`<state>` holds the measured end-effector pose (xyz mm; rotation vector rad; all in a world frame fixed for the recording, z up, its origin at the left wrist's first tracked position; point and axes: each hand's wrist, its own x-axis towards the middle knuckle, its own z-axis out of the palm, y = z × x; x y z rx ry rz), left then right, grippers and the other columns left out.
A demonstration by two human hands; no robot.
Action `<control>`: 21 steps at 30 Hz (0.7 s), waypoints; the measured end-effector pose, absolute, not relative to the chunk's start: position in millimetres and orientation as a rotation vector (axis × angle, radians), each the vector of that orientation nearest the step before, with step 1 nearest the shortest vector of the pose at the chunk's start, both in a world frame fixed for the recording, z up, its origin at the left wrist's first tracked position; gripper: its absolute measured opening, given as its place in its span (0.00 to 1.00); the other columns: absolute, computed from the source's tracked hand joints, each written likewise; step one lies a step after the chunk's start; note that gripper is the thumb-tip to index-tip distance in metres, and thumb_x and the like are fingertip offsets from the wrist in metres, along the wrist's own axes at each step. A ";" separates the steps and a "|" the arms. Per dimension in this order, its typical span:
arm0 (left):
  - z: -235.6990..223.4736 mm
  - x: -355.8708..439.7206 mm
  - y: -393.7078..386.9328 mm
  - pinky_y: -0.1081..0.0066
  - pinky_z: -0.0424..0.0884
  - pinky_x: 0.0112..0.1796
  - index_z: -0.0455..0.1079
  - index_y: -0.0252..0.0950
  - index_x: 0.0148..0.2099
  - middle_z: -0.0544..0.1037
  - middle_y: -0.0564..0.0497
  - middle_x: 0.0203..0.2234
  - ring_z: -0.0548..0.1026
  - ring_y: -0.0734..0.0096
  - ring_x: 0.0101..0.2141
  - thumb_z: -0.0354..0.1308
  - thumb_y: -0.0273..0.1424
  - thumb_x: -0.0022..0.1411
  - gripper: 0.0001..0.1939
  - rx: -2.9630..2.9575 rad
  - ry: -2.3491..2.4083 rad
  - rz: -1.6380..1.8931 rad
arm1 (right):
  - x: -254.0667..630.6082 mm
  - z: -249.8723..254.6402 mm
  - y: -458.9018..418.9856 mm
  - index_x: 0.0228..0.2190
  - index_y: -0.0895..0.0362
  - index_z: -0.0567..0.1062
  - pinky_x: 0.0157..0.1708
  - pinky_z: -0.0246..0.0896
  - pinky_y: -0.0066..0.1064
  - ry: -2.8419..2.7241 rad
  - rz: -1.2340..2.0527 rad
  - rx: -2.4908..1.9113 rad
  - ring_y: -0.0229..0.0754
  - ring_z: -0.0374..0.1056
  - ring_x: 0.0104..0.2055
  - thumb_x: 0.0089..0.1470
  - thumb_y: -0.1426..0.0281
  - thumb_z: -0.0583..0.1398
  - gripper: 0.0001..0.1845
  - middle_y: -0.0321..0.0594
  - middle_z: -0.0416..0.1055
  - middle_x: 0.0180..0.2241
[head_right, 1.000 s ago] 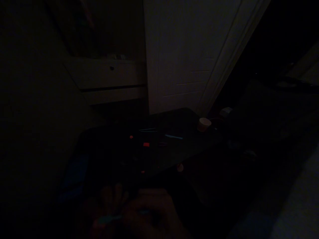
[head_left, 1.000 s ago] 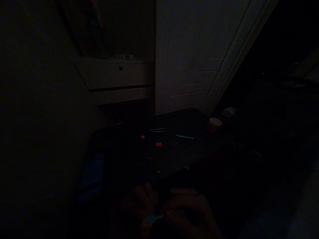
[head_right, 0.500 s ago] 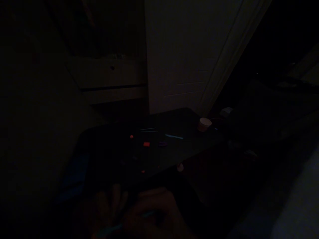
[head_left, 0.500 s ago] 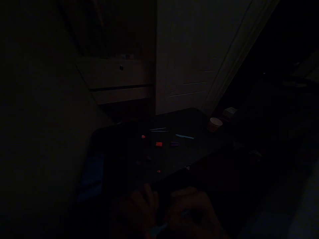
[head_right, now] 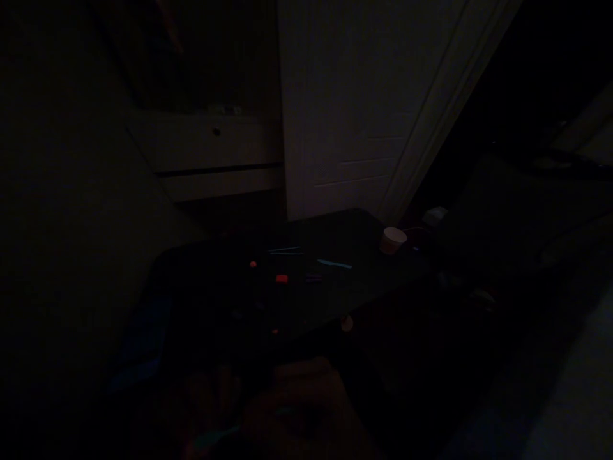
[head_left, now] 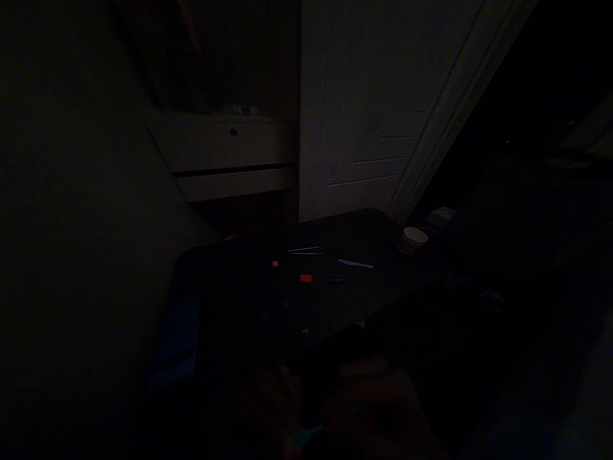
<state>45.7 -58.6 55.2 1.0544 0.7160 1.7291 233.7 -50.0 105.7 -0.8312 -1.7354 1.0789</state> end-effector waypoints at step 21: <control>70.7 48.2 -57.3 0.53 0.80 0.50 0.74 0.43 0.59 0.78 0.43 0.58 0.79 0.58 0.51 0.62 0.38 0.73 0.15 1.162 0.955 1.627 | 232.0 99.1 -54.6 0.37 0.48 0.88 0.25 0.68 0.28 -1.725 1.069 -0.921 0.40 0.74 0.26 0.68 0.52 0.64 0.17 0.38 0.80 0.26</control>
